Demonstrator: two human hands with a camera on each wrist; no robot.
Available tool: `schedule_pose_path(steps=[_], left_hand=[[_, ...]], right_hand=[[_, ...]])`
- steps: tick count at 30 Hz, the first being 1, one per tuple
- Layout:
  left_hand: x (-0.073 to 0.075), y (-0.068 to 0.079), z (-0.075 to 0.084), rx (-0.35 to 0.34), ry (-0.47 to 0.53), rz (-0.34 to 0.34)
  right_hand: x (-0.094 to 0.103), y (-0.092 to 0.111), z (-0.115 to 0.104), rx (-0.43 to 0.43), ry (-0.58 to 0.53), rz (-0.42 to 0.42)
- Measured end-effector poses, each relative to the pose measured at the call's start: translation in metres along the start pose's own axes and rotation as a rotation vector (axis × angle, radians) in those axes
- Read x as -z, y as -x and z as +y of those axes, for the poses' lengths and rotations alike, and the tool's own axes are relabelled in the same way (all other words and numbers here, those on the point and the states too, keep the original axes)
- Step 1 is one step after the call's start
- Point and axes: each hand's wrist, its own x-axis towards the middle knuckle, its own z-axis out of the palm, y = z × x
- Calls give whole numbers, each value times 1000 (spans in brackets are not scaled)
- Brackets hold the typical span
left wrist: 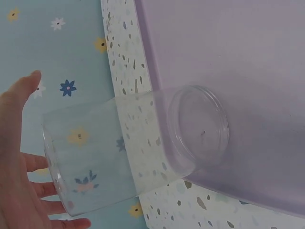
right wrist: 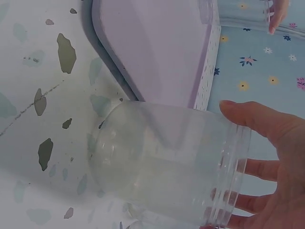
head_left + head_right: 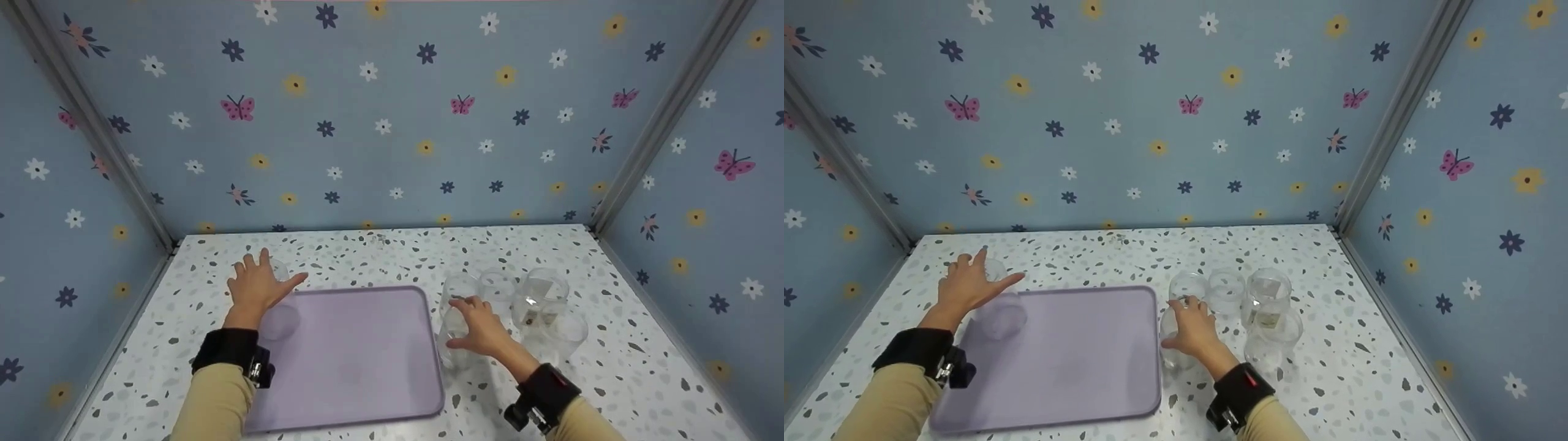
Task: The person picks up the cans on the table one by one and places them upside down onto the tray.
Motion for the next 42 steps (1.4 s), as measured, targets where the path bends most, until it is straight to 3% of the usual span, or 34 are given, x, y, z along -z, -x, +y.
schedule_pose_path(steps=[17, 26, 42], left_hand=[[8, 7, 39, -154, -46, 106], [5, 19, 61, -258, 94, 191], [4, 59, 85, -303, 351, 258]], right_hand=[[17, 4, -5, -21, -138, 14], [26, 8, -10, 25, -232, 70], [31, 26, -26, 67, -380, 234]])
